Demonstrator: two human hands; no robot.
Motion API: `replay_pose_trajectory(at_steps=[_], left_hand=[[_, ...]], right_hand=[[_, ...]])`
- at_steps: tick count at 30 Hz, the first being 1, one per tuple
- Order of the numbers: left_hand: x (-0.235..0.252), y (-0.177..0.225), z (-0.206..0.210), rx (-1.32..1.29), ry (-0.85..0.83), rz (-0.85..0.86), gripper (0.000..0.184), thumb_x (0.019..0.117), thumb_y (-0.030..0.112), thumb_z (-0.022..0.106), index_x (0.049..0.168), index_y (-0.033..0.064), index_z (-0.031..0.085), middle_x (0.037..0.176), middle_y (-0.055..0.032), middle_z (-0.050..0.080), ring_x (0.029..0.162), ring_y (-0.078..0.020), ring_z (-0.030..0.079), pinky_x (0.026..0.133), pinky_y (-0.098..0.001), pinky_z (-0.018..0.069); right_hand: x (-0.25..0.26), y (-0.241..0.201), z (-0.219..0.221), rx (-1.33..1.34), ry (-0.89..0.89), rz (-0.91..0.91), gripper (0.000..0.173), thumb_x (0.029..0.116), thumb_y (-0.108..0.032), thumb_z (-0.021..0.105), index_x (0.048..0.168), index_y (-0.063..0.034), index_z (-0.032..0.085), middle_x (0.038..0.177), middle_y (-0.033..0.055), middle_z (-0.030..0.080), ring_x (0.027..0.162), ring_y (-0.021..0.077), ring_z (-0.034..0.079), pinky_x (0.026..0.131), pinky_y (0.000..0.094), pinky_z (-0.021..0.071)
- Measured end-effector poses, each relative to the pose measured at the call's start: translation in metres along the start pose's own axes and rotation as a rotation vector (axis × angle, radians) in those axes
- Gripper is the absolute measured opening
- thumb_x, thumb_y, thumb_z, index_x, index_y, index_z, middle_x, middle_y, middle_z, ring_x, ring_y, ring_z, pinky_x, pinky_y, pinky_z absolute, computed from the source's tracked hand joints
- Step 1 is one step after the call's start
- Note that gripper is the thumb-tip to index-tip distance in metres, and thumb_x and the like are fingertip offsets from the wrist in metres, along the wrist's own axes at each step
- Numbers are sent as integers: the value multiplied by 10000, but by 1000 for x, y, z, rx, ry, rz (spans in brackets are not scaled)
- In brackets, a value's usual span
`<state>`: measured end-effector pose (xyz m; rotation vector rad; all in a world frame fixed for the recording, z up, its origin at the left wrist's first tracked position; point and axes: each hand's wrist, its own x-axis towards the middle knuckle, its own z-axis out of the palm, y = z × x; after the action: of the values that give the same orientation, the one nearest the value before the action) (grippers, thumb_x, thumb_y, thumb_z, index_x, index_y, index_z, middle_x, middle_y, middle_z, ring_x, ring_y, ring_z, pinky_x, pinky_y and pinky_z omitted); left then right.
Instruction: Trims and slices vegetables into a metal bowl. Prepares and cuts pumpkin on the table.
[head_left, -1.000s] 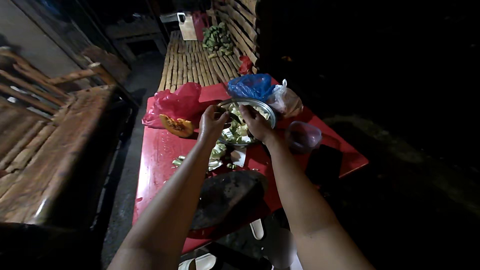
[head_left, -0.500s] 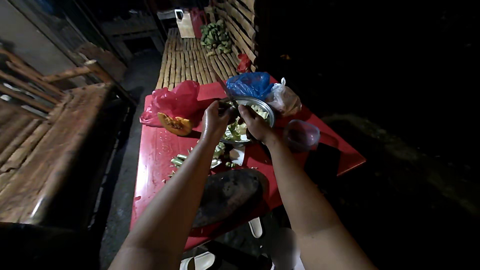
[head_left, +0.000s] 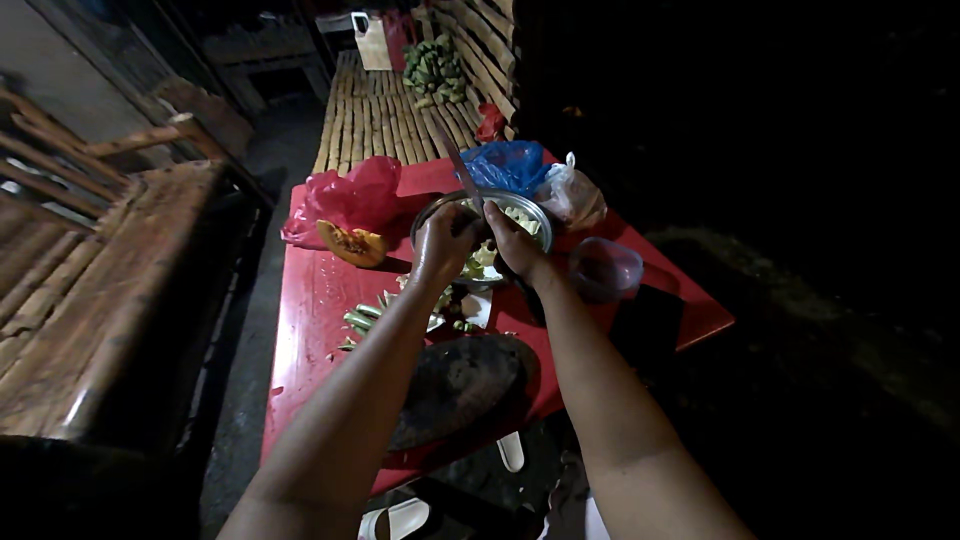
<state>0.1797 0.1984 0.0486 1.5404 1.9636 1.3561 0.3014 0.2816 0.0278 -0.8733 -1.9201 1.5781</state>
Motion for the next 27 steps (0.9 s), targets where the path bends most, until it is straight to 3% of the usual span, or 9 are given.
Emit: replay_pose_trajectory(at_steps=[5,8,11,12,14,15,18,21,27], left_hand=[[8,-9,-11,43,20,-39,232,1030,148,618,1208,-1,631,1060,-124,718,919,-195,739,850,-411,626],[19,-14,-27,323,-126,-149,455,997,110,639,1435,34,542,1298,-190,663,1177,-339,655,1024,-556,504],[18,-8,-45,384,-129,-149,620,979,56,622,1562,83,415,1410,-234,591,1267,-402,602,1060,-607,471],[14,-7,-56,370,-131,-145,596,992,48,606,1557,83,421,1452,-214,566,1290,-372,596,1078,-572,478],[-1,-12,-84,428,-174,-120,445,996,29,577,1440,44,540,1389,-188,612,1245,-327,628,1062,-533,497],[-12,-18,-100,514,-230,-113,341,999,32,572,1338,18,609,1316,-192,652,1203,-336,643,1044,-552,493],[-55,-40,-137,768,-453,-214,174,1006,79,620,1136,-3,702,1107,-211,707,1062,-401,674,955,-645,495],[-102,-62,-149,750,-586,-278,186,975,41,673,1154,6,704,1125,-194,710,1088,-373,673,997,-602,494],[-140,-113,-138,721,-378,2,205,898,103,791,1098,84,754,1155,-164,696,1151,-406,605,1030,-605,449]], right_hand=[[0,2,-2,-37,56,-51,601,1103,-554,265,1341,-90,562,1067,122,617,719,205,564,645,400,498],[0,3,0,-60,121,-64,588,1098,-564,275,1416,-127,505,998,133,605,667,202,585,566,381,516],[-1,3,-5,-40,107,-88,619,1108,-516,303,1515,-76,459,1439,191,555,1247,277,595,1047,515,483],[-2,2,-5,-59,129,-88,603,1109,-519,296,1469,-82,501,1375,172,591,1120,248,636,949,479,526],[-5,-2,-4,-91,131,-38,596,1102,-566,247,1432,-148,516,1171,114,636,654,172,604,550,351,525],[-7,-5,-5,-76,112,-14,589,1101,-570,244,1447,-173,506,1165,99,640,587,169,577,495,334,499],[-12,-10,-8,-74,84,0,579,1098,-577,250,1444,-202,522,1167,64,670,565,158,580,480,321,492],[-20,-15,-7,-108,58,-12,573,1099,-574,256,1406,-202,565,1064,45,702,535,130,560,463,291,464],[-34,-23,5,-146,-56,-28,572,1103,-556,258,1419,-178,549,943,43,702,483,116,522,444,274,452]])
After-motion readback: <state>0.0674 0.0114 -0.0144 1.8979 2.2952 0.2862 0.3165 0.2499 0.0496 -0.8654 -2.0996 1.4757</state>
